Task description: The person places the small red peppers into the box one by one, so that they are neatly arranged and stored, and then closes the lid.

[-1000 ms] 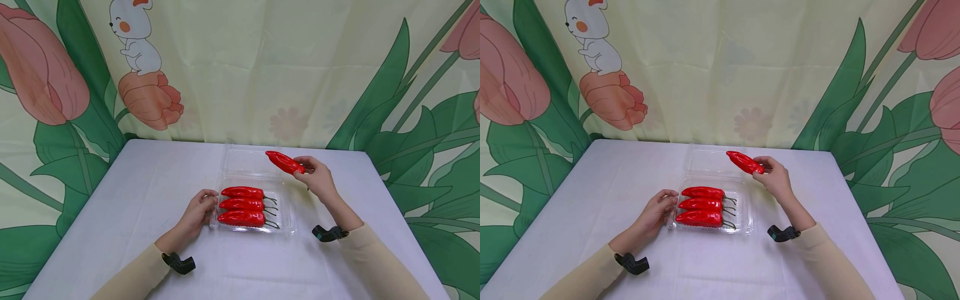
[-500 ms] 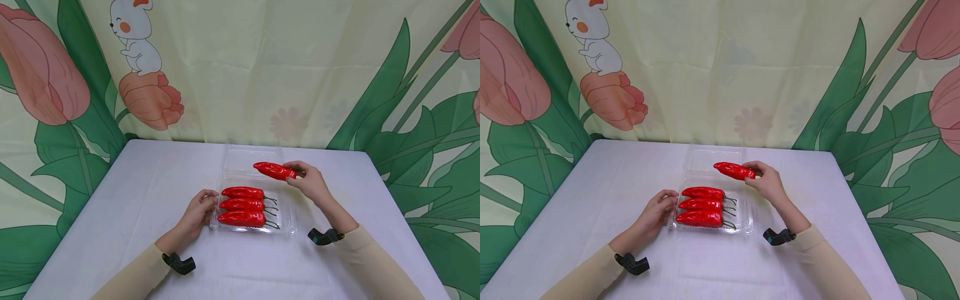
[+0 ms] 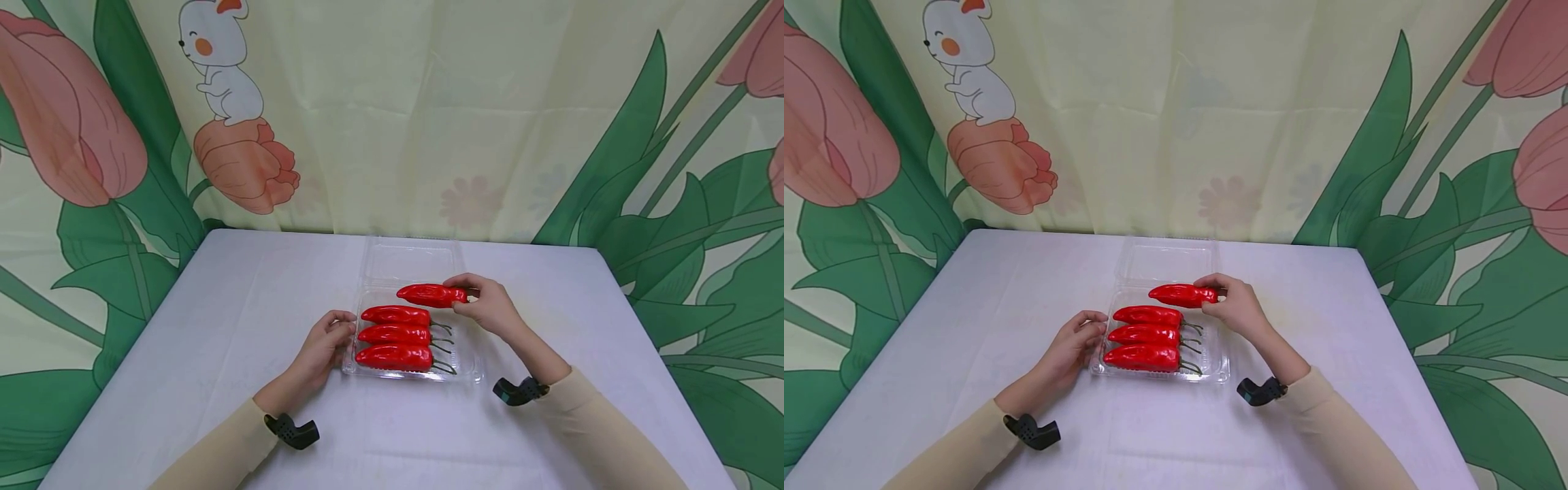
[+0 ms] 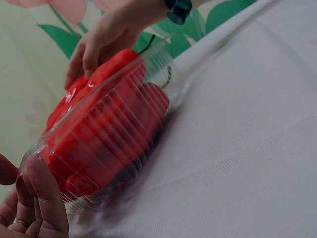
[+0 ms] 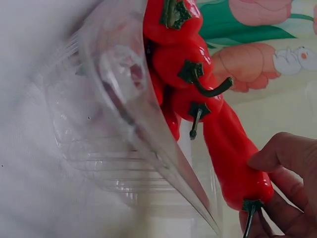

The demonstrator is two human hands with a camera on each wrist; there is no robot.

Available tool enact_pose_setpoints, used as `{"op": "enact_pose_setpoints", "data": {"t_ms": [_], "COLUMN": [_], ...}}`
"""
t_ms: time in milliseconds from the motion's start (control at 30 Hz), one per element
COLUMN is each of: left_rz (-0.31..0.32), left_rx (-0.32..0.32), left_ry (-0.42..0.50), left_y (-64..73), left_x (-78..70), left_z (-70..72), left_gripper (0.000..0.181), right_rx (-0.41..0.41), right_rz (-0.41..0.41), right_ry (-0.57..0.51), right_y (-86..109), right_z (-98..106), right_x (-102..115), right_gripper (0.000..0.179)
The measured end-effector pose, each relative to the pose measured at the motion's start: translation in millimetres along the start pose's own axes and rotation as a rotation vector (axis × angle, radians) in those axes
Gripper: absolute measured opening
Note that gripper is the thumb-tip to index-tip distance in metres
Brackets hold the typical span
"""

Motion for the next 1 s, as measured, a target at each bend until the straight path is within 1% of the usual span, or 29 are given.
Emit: {"op": "enact_pose_setpoints", "data": {"t_ms": [167,400,667,767,933,1000], "left_rz": [0.002,0.006,0.016,0.017,0.009,0.005], "left_rx": [-0.006,-0.006,-0.002,-0.002,0.004,0.006], "left_ry": [-0.001,0.000,0.010,0.014,0.016,0.015], "left_y": [0.3,0.3,0.2,0.2,-0.1,0.0], "left_x": [0.5,0.0,0.9,1.0,0.9,1.0], "left_z": [0.2,-0.1,-0.4,-0.3,-0.2,-0.2], "left_gripper": [0.034,0.035,0.036,0.035,0.036,0.037], "right_rx": [0.005,0.033,0.066,0.089,0.135,0.149], "right_rz": [0.003,0.040,0.081,0.104,0.126,0.138], "right_ry": [0.062,0.095,0.099,0.081,0.041,0.047], "right_y": [-0.1,-1.4,-2.7,-3.6,-2.9,-0.6], "right_z": [-7.5,-19.3,-31.4,-37.0,-46.3,-48.5], "right_x": [3.9,14.2,24.5,27.4,32.6,34.6], "right_gripper": [0.043,0.038,0.036,0.035,0.041,0.044]}}
Point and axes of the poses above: each hand's wrist, its own y-axis away from the middle knuckle, its own z-axis out of the back of the hand, x = y × z, the point moved 10 cm from there along -y, towards the middle knuckle, and after that the axes turned 10 degrees about -z, right-handed, at the moved point
